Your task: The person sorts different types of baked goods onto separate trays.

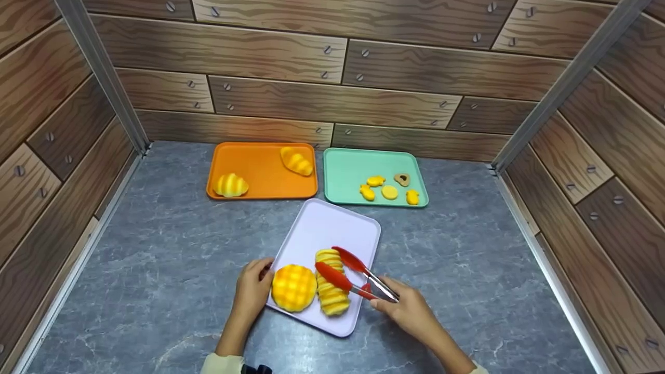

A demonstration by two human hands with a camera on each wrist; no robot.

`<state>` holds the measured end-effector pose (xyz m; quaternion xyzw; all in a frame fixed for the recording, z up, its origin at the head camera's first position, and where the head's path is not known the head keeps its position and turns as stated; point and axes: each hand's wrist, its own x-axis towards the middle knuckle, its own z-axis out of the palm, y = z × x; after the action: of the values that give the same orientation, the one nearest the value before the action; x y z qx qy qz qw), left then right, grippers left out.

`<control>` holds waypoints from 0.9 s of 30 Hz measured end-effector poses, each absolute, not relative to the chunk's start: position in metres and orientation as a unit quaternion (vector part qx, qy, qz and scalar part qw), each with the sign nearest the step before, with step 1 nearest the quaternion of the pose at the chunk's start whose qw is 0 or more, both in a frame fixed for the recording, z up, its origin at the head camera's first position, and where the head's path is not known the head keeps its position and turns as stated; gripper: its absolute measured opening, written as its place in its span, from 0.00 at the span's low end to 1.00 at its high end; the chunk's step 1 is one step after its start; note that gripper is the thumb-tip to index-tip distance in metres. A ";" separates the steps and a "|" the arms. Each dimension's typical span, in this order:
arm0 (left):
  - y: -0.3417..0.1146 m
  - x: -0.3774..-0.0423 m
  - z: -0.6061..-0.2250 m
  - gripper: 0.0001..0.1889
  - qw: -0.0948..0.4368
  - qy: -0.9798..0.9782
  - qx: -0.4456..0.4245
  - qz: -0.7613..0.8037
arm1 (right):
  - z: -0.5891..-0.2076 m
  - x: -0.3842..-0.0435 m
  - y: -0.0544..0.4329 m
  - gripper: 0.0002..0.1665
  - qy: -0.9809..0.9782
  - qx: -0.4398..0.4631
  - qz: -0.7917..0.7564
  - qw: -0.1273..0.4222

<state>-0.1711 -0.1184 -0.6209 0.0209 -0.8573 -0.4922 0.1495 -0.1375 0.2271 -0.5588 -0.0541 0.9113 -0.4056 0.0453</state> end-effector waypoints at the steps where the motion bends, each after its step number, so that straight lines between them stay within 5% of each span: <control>1: -0.118 -0.171 -0.621 0.14 0.147 -0.857 0.022 -0.494 | -0.559 -0.138 0.227 0.36 0.911 -0.056 -0.406 0.043; 15: -0.119 -0.171 -0.620 0.14 0.148 -0.856 0.020 -0.495 | -0.561 -0.160 0.223 0.33 0.910 -0.043 -0.413 -0.014; 27: -0.120 -0.171 -0.620 0.15 0.130 -0.856 0.033 -0.500 | -0.561 -0.166 0.218 0.39 0.917 -0.012 -0.398 -0.001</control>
<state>-0.1708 -0.1201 -0.6196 0.0334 -0.8557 -0.4999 0.1296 -0.1656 0.2181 -0.5607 -0.0121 0.9173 -0.3979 -0.0008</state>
